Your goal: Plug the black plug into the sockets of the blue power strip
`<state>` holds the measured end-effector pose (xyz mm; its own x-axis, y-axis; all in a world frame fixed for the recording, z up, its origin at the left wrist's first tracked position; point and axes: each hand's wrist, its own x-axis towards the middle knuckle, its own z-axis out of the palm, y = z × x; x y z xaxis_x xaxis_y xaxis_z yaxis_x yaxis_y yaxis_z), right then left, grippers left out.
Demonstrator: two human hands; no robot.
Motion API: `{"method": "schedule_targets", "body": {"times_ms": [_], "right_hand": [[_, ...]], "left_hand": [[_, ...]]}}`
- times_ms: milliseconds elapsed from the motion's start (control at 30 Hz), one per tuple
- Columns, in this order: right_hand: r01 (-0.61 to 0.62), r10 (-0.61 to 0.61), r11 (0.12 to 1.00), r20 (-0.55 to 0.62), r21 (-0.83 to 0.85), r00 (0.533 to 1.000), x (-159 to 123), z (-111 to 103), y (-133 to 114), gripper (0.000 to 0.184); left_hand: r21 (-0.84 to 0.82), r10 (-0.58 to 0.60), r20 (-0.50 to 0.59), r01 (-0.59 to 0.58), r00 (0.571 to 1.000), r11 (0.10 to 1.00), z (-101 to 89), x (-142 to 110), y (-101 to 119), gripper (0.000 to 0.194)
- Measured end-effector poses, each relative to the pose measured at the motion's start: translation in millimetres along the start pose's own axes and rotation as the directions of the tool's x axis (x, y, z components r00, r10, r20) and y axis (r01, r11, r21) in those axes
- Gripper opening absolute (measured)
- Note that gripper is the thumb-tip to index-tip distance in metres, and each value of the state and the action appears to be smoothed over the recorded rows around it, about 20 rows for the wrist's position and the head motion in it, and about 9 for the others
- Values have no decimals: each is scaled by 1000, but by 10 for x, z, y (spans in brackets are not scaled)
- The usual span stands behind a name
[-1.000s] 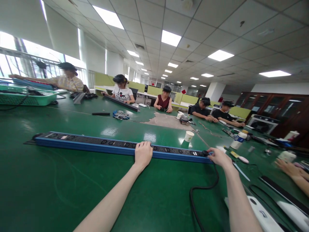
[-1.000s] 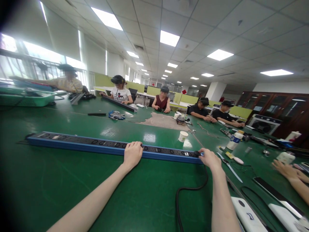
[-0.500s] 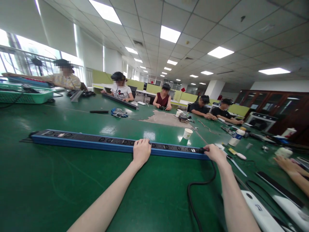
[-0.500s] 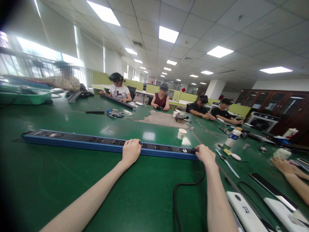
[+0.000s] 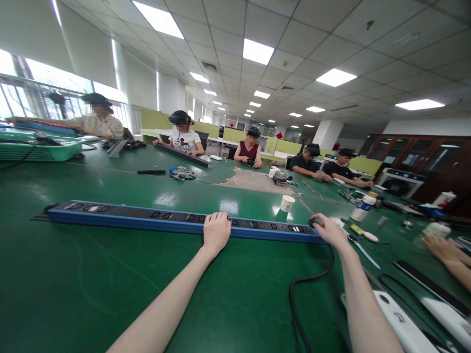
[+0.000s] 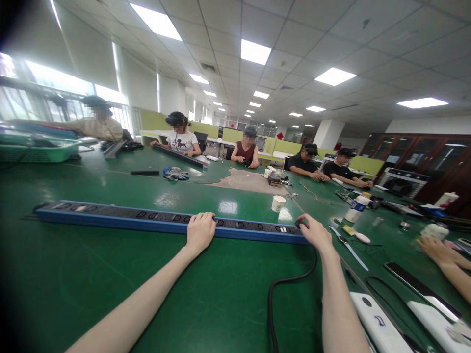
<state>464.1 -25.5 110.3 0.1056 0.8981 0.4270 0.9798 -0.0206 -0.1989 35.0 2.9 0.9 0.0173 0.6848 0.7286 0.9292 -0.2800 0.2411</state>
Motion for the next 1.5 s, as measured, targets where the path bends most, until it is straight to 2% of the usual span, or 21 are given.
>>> {"method": "schedule_targets", "body": {"times_ms": [200,300,400,467,600,700,900,1167,1500], "right_hand": [[-58,79,984,-117,169,990,79,-215,-10,38],[-114,135,981,-131,155,982,22,-223,72,37],[-200,209,977,-149,71,967,-51,-153,226,33],[-237,236,972,-134,11,962,-82,-79,339,31],[-211,209,975,-39,-62,977,-102,65,469,31],[-207,207,975,-16,-86,978,-116,95,445,31],[-199,195,966,-40,-166,980,-131,24,320,21],[-317,327,908,-12,-272,945,-23,224,283,29],[-282,307,928,74,-242,949,48,246,434,29]], "left_hand": [[-9,5,6,-5,1000,1000,-11,-4,2,25],[-7,0,8,0,1000,1000,-11,-4,3,26],[-12,-2,2,2,1000,1000,-3,-2,2,26],[-16,-2,-2,2,1000,1000,3,-1,1,26],[-16,-5,-4,5,1000,1000,9,-1,-2,26],[-14,-5,2,5,1000,1000,5,-1,-1,26],[-14,-5,3,5,1000,1000,-10,0,10,26],[-7,-9,16,9,1000,1000,-30,-1,17,25],[3,0,2,0,1000,1000,-13,-2,17,25]]}}
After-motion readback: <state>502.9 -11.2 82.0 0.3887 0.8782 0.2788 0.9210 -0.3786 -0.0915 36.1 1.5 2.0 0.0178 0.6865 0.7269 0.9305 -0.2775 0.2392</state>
